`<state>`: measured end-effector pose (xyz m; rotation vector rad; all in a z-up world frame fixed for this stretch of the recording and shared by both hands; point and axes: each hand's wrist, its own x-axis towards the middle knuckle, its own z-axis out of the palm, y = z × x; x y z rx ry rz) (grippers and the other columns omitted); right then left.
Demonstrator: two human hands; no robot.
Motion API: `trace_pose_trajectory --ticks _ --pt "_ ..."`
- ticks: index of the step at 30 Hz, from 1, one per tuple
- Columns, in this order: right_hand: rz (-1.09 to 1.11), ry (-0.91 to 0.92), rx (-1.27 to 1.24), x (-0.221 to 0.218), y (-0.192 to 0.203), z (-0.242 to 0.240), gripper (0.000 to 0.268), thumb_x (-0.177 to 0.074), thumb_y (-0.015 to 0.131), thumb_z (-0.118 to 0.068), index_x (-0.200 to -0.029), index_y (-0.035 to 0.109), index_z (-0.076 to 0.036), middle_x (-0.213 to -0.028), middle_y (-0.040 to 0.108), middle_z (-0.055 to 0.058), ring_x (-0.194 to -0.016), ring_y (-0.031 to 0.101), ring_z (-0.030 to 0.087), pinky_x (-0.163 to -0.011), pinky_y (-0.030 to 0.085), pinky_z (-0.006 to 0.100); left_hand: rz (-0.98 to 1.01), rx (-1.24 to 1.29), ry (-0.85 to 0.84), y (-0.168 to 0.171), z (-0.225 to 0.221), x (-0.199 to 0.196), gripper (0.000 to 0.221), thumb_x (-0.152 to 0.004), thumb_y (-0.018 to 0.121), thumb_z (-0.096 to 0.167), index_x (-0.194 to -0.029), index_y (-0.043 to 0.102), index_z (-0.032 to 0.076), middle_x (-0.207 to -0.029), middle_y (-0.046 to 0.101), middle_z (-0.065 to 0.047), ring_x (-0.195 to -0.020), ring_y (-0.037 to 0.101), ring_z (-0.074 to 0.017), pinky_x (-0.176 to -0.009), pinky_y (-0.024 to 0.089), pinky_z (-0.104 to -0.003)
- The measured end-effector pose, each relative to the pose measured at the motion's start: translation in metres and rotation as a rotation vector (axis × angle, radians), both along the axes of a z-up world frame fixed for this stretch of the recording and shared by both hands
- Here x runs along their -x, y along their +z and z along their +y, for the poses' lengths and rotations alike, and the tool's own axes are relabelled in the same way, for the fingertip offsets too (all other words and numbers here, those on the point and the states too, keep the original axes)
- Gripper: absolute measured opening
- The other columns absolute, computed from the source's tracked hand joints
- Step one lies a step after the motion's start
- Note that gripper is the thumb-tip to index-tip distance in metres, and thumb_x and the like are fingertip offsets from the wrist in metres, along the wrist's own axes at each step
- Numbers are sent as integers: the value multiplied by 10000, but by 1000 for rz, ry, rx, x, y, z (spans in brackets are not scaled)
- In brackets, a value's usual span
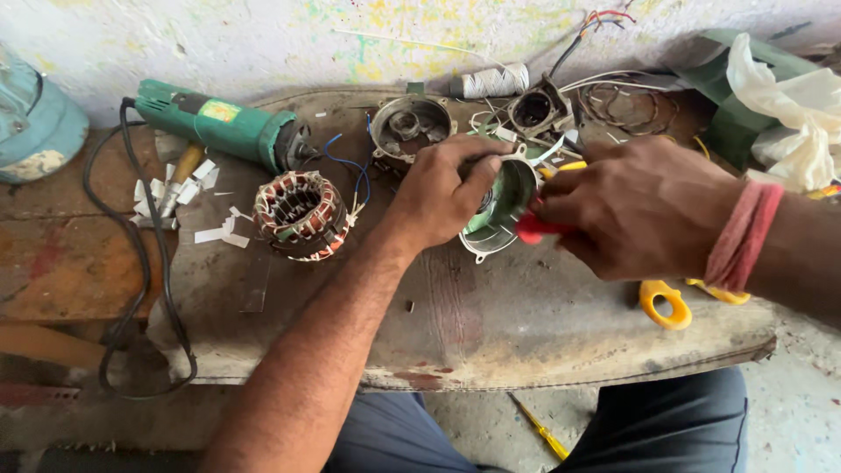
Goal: The person cuts green insulating material with scissors and fits it into a motor housing. They then use pliers to adjust components inside the housing. The task involves handling motor parts and tools on a cluttered workbench.
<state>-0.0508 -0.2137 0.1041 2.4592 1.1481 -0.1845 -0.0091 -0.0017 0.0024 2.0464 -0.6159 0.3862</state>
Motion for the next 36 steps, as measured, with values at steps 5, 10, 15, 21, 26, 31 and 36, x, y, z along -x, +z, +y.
trace_pose_trajectory --ticks 5,10,15,21,26,31,36 --pt "11 -57 83 2 3 2 394 -997 487 -308 -1344 633 -424 -1150 738 -75 -875 691 180 -552 587 303 -25 -12 -30 2 -2 2 303 -982 607 239 -1177 750 56 -1207 757 -147 -1167 723 -276 -1035 543 -377" --pt "63 -99 17 5 5 4 399 -959 507 -404 -1329 652 -437 -1090 739 -79 -685 723 170 -536 568 346 -7 -2 -47 1 -1 3 312 -978 603 249 -1181 745 58 -1210 754 -140 -1164 726 -268 -1037 549 -373" --pt "38 -68 -116 5 -2 -5 360 -953 542 -406 -1277 700 -406 -987 760 -56 -616 720 180 -489 544 351 -22 -33 -55 0 -5 1 318 -989 602 248 -1193 747 50 -1233 736 -160 -1193 694 -288 -1056 517 -392" --pt "65 -183 -24 5 1 -7 357 -1005 503 -436 -1334 637 -393 -1044 733 -78 -675 733 143 -528 576 326 230 25 -46 2 -4 3 348 -950 587 289 -1204 725 95 -1212 714 -122 -1117 712 -259 -973 571 -362" --pt "-82 69 -243 12 -2 -5 387 -889 589 -366 -1246 730 -410 -1002 767 -45 -681 730 244 -569 587 405 -77 -23 -60 0 -8 7 292 -985 616 226 -1170 746 42 -1210 747 -143 -1179 707 -283 -1059 527 -388" --pt "59 -78 -192 11 -5 -3 397 -897 558 -342 -1270 689 -380 -1035 737 -19 -716 735 253 -599 601 424 -66 -5 -59 2 -6 9 282 -988 619 208 -1179 734 36 -1207 738 -146 -1171 703 -287 -1046 530 -382" --pt "52 -143 -73 10 -6 -10 384 -957 515 -341 -1312 652 -385 -1054 728 -34 -724 726 216 -585 600 396 -105 -15 -62 0 -7 9 270 -979 622 190 -1169 738 39 -1204 742 -138 -1173 700 -294 -1056 518 -390"
